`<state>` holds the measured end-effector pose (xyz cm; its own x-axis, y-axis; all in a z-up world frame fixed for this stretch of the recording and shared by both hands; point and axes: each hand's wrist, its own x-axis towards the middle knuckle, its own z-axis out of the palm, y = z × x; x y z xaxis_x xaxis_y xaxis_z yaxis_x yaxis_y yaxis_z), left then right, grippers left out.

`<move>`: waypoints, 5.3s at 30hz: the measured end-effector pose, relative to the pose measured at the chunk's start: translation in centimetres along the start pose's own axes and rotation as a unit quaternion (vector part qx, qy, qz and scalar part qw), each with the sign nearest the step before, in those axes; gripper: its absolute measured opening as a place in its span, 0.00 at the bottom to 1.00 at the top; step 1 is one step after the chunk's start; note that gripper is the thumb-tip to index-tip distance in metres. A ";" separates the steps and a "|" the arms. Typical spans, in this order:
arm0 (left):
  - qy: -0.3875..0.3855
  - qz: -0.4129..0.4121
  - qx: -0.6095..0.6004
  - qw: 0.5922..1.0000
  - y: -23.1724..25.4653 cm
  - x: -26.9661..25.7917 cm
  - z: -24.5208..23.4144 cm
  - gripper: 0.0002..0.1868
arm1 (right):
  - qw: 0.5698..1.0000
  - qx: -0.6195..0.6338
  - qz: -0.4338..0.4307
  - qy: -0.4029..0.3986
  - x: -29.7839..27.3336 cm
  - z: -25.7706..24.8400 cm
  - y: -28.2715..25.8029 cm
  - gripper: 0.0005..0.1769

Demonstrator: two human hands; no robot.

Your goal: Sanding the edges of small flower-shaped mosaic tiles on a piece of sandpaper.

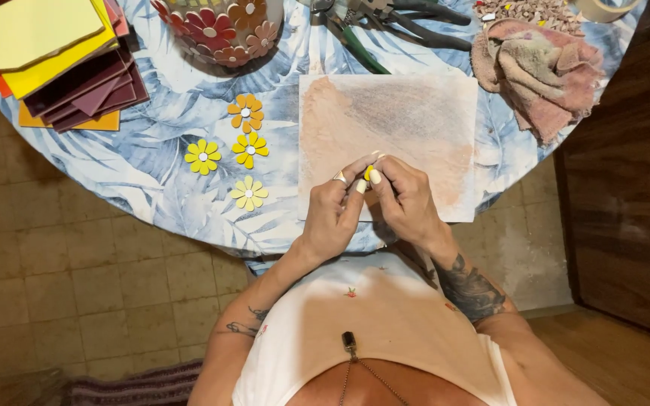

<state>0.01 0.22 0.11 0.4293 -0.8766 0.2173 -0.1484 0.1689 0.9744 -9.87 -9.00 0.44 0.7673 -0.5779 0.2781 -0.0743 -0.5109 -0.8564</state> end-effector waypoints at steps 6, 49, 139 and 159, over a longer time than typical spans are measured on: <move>0.008 -0.009 -0.020 1.000 0.6 0.1 -0.2 0.18 | 0.999 0.034 0.017 -0.015 0.0 -0.1 -0.4 0.14; 0.265 0.111 0.332 0.898 -3.5 -4.5 -14.3 0.13 | 0.929 -0.249 -0.133 -0.239 8.0 8.3 0.9 0.06; 0.302 0.111 0.252 0.913 -5.2 -4.9 -14.0 0.12 | 0.942 -0.213 -0.180 -0.187 9.5 10.5 1.9 0.07; 0.242 0.173 0.184 0.937 -2.1 -3.9 -9.2 0.13 | 0.947 -0.199 -0.238 -0.088 6.3 5.1 0.4 0.08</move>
<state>6.84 7.41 -2.25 0.6386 -0.4758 0.6049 -0.6132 0.1604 0.7735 -1.82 -9.59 -0.36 0.8663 -0.1250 0.4836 0.0989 -0.9061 -0.4113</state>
